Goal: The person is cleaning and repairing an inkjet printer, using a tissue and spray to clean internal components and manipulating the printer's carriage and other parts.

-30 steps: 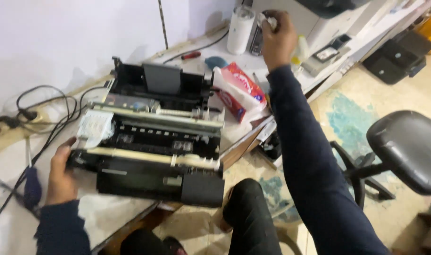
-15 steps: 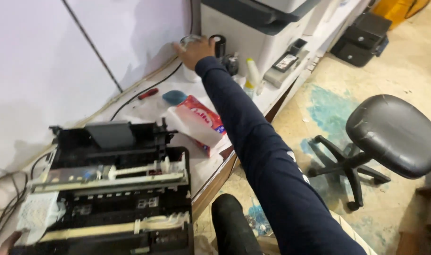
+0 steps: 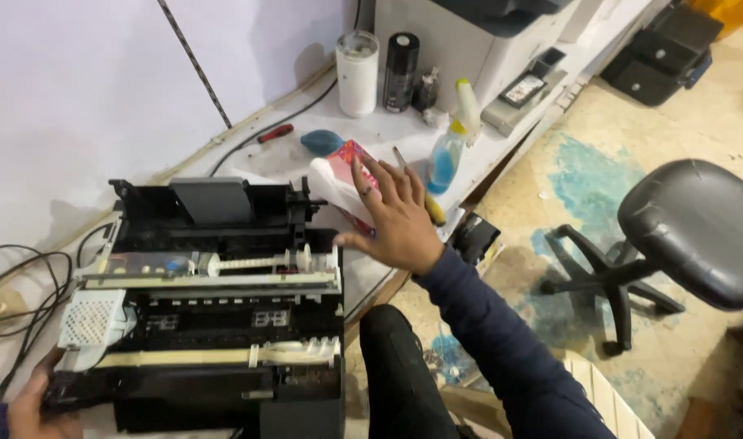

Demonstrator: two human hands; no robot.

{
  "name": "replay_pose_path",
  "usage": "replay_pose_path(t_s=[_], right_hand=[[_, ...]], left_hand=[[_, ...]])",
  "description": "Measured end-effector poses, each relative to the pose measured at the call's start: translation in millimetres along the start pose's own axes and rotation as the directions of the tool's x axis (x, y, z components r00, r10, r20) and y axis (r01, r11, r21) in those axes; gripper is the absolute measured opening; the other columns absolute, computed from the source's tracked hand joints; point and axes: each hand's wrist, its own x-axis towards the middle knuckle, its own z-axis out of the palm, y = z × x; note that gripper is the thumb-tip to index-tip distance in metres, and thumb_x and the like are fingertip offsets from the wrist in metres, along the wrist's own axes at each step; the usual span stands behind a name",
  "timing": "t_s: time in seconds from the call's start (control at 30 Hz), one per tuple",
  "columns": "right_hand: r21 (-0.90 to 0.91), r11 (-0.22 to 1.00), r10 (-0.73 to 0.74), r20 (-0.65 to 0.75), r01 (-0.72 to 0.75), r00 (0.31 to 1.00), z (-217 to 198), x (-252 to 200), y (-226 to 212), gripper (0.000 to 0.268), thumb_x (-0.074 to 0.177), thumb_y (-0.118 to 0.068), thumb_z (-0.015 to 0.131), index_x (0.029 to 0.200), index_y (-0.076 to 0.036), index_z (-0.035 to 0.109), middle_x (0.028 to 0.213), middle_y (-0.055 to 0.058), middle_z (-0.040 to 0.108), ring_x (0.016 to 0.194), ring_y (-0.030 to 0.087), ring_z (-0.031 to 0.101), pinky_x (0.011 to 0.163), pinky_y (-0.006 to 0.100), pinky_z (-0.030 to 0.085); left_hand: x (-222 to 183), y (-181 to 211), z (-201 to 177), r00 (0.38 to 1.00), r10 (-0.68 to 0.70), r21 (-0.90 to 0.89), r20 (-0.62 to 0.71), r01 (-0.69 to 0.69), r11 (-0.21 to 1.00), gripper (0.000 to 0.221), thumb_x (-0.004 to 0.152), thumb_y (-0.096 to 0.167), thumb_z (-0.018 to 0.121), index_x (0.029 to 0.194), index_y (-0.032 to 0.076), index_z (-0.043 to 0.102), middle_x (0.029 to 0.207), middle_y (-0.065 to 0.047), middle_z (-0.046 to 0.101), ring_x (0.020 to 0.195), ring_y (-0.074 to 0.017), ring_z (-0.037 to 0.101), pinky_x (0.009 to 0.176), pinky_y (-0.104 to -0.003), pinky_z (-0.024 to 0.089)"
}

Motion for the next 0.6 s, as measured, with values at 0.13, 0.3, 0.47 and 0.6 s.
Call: replay_pose_path(t_s=[0.13, 0.3, 0.47, 0.6], right_hand=[[-0.169, 0.981, -0.139, -0.274, 0.095, 0.952, 22, -5, 21, 0.037, 0.092, -0.042, 0.078, 0.124, -0.024, 0.073, 0.128, 0.005, 0.068, 0.122, 0.038, 0.056, 0.098, 0.058, 0.039], [-0.126, 0.981, -0.178, -0.319, 0.145, 0.931, 8, 10, 23, 0.019, 0.095, -0.012, 0.061, 0.077, -0.014, 0.067, 0.071, 0.005, 0.067, 0.061, 0.028, 0.061, 0.055, 0.046, 0.044], [-0.136, 0.991, -0.084, -0.671, -0.011, 0.736, -5, 9, 21, 0.016, 0.110, -0.016, 0.049, 0.120, -0.010, 0.061, 0.089, 0.007, 0.060, 0.062, 0.020, 0.040, 0.054, 0.035, 0.030], [-0.184, 0.925, 0.061, -0.791, -0.332, 0.608, 54, -10, 131, 0.014, 0.098, -0.015, 0.053, 0.109, -0.018, 0.061, 0.098, 0.008, 0.067, 0.086, 0.027, 0.066, 0.074, 0.041, 0.053]], left_hand=[[-26, -20, -22, 0.861, 0.499, 0.513, 0.098, -0.473, 0.716, 0.059, 0.094, -0.021, 0.047, 0.152, -0.017, 0.055, 0.155, -0.046, 0.053, 0.148, -0.0543, 0.049, 0.132, -0.051, 0.031], [-48, 76, 3, 0.857, 0.515, 0.174, -0.015, -0.505, 0.845, 0.048, 0.117, 0.015, 0.043, 0.154, -0.016, 0.039, 0.155, -0.038, 0.033, 0.144, -0.0584, 0.042, 0.124, -0.062, 0.030], [-93, 141, 27, 0.877, 0.440, 0.145, -0.193, -0.418, 0.897, 0.107, 0.114, 0.075, 0.022, 0.153, -0.023, 0.041, 0.150, -0.050, 0.043, 0.136, -0.0636, 0.044, 0.114, -0.063, 0.032], [-125, 203, 57, 0.708, 0.533, 0.246, -0.464, -0.475, 0.845, 0.049, 0.112, 0.019, 0.040, 0.132, -0.020, 0.062, 0.130, -0.038, 0.064, 0.122, -0.0474, 0.062, 0.108, -0.051, 0.045]])
